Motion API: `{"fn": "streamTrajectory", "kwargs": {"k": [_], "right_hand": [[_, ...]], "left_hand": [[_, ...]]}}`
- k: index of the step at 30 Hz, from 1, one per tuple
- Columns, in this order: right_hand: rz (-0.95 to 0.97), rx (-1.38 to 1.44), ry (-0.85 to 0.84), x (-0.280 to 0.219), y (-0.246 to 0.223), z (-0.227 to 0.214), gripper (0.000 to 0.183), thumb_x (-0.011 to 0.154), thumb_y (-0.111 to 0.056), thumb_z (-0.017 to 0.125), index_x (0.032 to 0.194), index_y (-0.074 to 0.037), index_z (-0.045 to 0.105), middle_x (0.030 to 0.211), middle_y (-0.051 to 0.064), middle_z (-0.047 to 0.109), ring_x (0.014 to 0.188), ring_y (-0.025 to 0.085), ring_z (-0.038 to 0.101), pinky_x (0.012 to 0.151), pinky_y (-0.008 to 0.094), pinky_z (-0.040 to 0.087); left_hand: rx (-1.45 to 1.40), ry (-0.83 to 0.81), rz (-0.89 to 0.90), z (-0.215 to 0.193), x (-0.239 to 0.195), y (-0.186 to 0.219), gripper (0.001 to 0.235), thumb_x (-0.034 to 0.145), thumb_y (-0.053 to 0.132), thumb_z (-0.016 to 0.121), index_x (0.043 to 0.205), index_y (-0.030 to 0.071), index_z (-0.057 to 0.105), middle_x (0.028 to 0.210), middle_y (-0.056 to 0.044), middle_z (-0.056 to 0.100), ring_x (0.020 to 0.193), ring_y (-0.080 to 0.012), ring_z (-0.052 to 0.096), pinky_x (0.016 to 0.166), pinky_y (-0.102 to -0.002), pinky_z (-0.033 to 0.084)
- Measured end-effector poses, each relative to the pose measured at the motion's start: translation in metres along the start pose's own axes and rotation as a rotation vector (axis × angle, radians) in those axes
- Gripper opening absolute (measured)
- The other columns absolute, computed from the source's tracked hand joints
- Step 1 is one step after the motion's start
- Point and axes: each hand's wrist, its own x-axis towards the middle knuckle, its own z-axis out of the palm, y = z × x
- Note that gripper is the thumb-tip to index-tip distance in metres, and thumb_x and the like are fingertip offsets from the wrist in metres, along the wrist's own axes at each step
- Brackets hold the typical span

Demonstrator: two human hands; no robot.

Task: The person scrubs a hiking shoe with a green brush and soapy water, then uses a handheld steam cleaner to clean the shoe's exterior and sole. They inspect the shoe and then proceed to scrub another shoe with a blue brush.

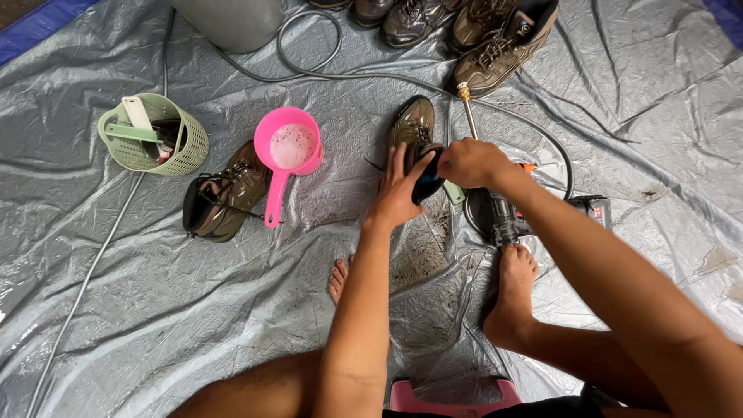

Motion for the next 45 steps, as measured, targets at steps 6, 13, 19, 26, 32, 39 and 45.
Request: {"fn": "streamTrajectory", "kwargs": {"k": [6, 13, 19, 26, 32, 39, 45], "right_hand": [[-0.094, -0.319, 0.233, -0.004, 0.001, 0.013, 0.027, 0.096, -0.022, 0.055, 0.098, -0.014, 0.081, 0.083, 0.020, 0.078, 0.081, 0.045, 0.080, 0.074, 0.056, 0.064], [-0.022, -0.091, 0.006, -0.012, 0.014, -0.007, 0.036, 0.094, -0.040, 0.059, 0.103, -0.017, 0.085, 0.095, 0.024, 0.082, 0.101, 0.048, 0.079, 0.086, 0.060, 0.064], [-0.069, -0.059, -0.120, -0.034, -0.015, -0.015, 0.033, 0.095, -0.044, 0.059, 0.100, -0.025, 0.085, 0.098, 0.016, 0.084, 0.106, 0.043, 0.080, 0.093, 0.056, 0.064], [-0.012, 0.098, 0.112, -0.034, 0.007, 0.032, 0.030, 0.100, -0.035, 0.060, 0.108, -0.020, 0.084, 0.094, 0.017, 0.081, 0.095, 0.044, 0.078, 0.083, 0.057, 0.062], [0.553, 1.438, 0.153, -0.024, 0.000, 0.091, 0.018, 0.105, -0.020, 0.066, 0.116, -0.010, 0.076, 0.057, 0.003, 0.039, 0.041, 0.014, 0.037, 0.035, 0.028, 0.026], [0.590, 1.954, 0.222, 0.018, -0.038, 0.109, 0.033, 0.094, 0.003, 0.075, 0.108, -0.012, 0.048, 0.066, -0.013, 0.028, 0.046, 0.002, 0.028, 0.040, 0.017, 0.019], [0.116, -0.008, 0.424, -0.004, -0.022, 0.101, 0.024, 0.106, -0.029, 0.062, 0.124, -0.015, 0.069, 0.096, 0.015, 0.076, 0.077, 0.043, 0.080, 0.067, 0.055, 0.064]], "left_hand": [[0.173, 0.142, 0.080, 0.032, -0.004, 0.000, 0.120, 0.080, 0.008, 0.089, 0.177, 0.034, 0.024, 0.174, -0.023, 0.029, 0.163, -0.0483, 0.031, 0.125, -0.073, 0.035], [0.223, 0.063, 0.082, 0.040, 0.003, -0.020, 0.123, 0.082, 0.020, 0.092, 0.178, 0.039, 0.018, 0.178, -0.021, 0.028, 0.166, -0.0424, 0.030, 0.129, -0.063, 0.035], [0.216, 0.068, 0.079, 0.044, 0.006, -0.021, 0.123, 0.088, 0.023, 0.091, 0.179, 0.040, 0.009, 0.180, -0.020, 0.023, 0.166, -0.0415, 0.028, 0.130, -0.062, 0.035], [0.246, -0.008, 0.003, 0.036, 0.012, -0.013, 0.125, 0.082, 0.029, 0.093, 0.178, 0.041, 0.013, 0.179, -0.018, 0.026, 0.167, -0.0394, 0.027, 0.130, -0.060, 0.038], [0.169, 0.046, -0.008, 0.019, 0.003, -0.004, 0.120, 0.083, 0.025, 0.092, 0.176, 0.032, 0.017, 0.175, -0.022, 0.028, 0.167, -0.0425, 0.024, 0.129, -0.059, 0.041], [0.020, 0.218, -0.101, 0.019, -0.008, 0.003, 0.119, 0.073, 0.021, 0.095, 0.171, 0.028, 0.029, 0.165, -0.026, 0.038, 0.155, -0.0480, 0.040, 0.123, -0.059, 0.050], [-0.199, 0.372, -0.014, 0.011, -0.021, 0.004, 0.094, 0.069, 0.030, 0.087, 0.156, 0.024, 0.052, 0.145, -0.018, 0.053, 0.136, -0.0470, 0.058, 0.113, -0.057, 0.053]]}}
